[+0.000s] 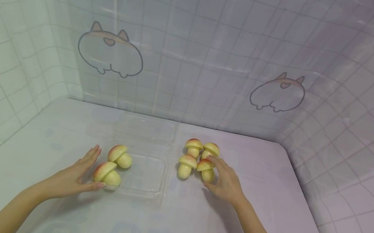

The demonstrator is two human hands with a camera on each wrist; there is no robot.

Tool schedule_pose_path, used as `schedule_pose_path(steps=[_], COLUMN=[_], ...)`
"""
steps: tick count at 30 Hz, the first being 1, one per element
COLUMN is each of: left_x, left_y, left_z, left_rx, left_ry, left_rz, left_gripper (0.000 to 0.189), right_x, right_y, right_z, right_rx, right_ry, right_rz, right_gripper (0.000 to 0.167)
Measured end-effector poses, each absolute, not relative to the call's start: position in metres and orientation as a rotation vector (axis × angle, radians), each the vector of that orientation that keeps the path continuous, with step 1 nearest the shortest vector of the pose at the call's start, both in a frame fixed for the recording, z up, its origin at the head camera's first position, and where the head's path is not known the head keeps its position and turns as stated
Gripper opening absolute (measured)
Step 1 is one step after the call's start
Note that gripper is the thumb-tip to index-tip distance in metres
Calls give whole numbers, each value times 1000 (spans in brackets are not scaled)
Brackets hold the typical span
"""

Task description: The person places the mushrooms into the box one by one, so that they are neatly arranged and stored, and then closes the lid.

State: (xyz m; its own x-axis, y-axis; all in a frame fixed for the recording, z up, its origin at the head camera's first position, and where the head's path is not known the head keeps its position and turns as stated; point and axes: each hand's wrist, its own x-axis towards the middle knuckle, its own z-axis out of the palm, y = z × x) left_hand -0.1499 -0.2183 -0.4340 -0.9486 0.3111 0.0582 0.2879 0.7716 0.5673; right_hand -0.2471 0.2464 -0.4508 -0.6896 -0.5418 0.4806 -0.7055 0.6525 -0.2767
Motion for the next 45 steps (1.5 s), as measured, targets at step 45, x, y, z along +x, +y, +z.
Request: schedule_pose_path(steps=[45], left_x=[-151], left_y=[-219], left_z=[-432], left_rx=[489], left_ry=[2892], left_rz=[939], left_gripper=[109], right_x=[-241], right_y=[242], right_z=[-448], right_rx=[765], right_ry=[-2591], right_rz=[541], right_gripper=[84])
